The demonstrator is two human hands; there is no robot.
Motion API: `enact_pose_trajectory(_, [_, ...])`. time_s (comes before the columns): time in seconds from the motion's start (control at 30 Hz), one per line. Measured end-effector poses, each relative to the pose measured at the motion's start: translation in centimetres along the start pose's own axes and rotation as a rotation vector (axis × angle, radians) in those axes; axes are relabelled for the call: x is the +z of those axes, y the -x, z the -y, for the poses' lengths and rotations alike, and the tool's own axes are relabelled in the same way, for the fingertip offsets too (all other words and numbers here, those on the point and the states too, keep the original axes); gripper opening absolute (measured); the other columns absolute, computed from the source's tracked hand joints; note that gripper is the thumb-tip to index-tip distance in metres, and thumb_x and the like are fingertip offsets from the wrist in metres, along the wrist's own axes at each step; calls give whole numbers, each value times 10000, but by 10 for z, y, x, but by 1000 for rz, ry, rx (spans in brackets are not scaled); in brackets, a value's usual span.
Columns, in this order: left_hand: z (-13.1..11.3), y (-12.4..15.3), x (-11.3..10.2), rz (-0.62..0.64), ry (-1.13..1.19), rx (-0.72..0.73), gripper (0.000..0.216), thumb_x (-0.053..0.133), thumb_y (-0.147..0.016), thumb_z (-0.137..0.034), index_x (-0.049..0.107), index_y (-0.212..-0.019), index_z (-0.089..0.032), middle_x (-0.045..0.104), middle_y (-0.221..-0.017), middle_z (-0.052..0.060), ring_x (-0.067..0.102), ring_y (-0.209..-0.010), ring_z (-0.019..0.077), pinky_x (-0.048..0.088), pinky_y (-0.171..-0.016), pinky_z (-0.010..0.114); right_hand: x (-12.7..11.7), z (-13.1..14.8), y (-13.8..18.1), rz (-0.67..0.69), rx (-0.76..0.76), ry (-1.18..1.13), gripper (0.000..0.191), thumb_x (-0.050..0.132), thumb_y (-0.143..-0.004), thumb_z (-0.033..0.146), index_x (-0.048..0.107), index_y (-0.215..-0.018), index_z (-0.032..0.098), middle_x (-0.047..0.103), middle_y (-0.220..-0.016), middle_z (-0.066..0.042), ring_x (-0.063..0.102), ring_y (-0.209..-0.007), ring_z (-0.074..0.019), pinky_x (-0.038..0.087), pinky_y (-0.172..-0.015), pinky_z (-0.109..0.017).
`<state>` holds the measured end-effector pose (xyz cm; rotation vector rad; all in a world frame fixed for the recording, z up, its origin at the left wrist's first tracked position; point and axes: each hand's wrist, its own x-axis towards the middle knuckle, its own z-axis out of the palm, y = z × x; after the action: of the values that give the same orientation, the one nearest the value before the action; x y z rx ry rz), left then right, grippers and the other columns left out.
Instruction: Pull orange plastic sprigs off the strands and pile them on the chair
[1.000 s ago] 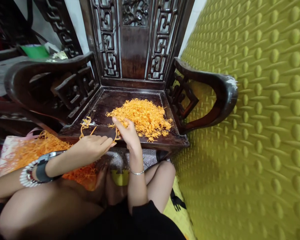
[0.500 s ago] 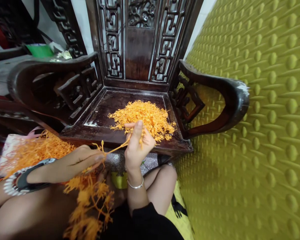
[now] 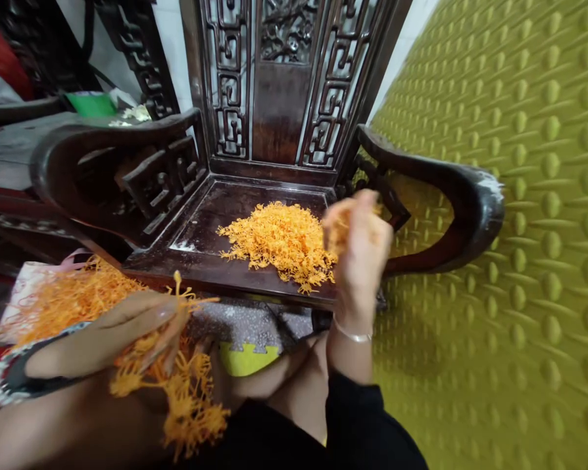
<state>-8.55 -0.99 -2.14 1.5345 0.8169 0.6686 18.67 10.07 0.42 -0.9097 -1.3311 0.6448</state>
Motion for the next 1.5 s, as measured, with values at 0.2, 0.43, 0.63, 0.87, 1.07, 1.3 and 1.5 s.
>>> enact_pose_trajectory(0.2, [9,-28,-1,-199,254,25,375,467,-923,-448,511,-684,-162,496,-537,-39,562,-528,95,436,-537,208,53,-54,-36,251,181,-56,579,410,-817,711,567,-630,186,377,-517,39,352,-431,-65,247,-411,-214])
enact_pose_trajectory(0.43, [9,-56,4,-446,198,87,312,681,-773,-433,538,-734,-158,472,-526,-75,507,-439,58,401,-434,158,73,-26,22,418,140,-249,380,432,-898,570,593,-874,226,486,-682,16,432,-544,-91,342,-494,-239])
enact_pose_trajectory(0.63, [1,-63,8,-414,-85,124,351,648,-807,-408,514,-614,-146,492,-498,-60,420,-424,33,344,-425,149,91,-4,64,359,6,-183,237,446,-944,425,511,-829,228,491,-734,23,436,-616,-94,363,-584,-251])
enact_pose_trajectory(0.87, [-5,-54,4,-183,-258,103,372,578,-862,-415,563,-614,-139,487,-498,-58,362,-416,36,282,-414,182,82,-8,72,464,74,-185,304,390,-959,465,514,-820,226,467,-742,18,444,-676,-102,371,-633,-254])
enact_pose_trajectory(1.07, [0,-55,5,-215,-412,183,341,516,-907,-378,531,-661,-142,469,-543,-57,399,-484,42,323,-482,178,76,-3,75,421,63,-125,309,381,-959,472,496,-819,222,476,-725,25,442,-633,-93,362,-614,-256])
enact_pose_trajectory(1.3, [-1,-53,6,193,328,-110,463,606,-805,-500,491,-504,-168,424,-323,-44,299,-240,48,221,-264,184,83,-7,89,470,198,-415,421,607,-812,513,396,-618,205,302,-534,71,232,-480,-74,180,-453,-249])
enact_pose_trajectory(1.5, [2,-50,18,177,670,-113,454,615,-815,-408,448,-457,-185,361,-302,-46,317,-242,59,218,-263,198,98,4,103,268,290,-610,491,487,-848,599,316,-590,218,220,-526,67,186,-440,-85,206,-427,-255])
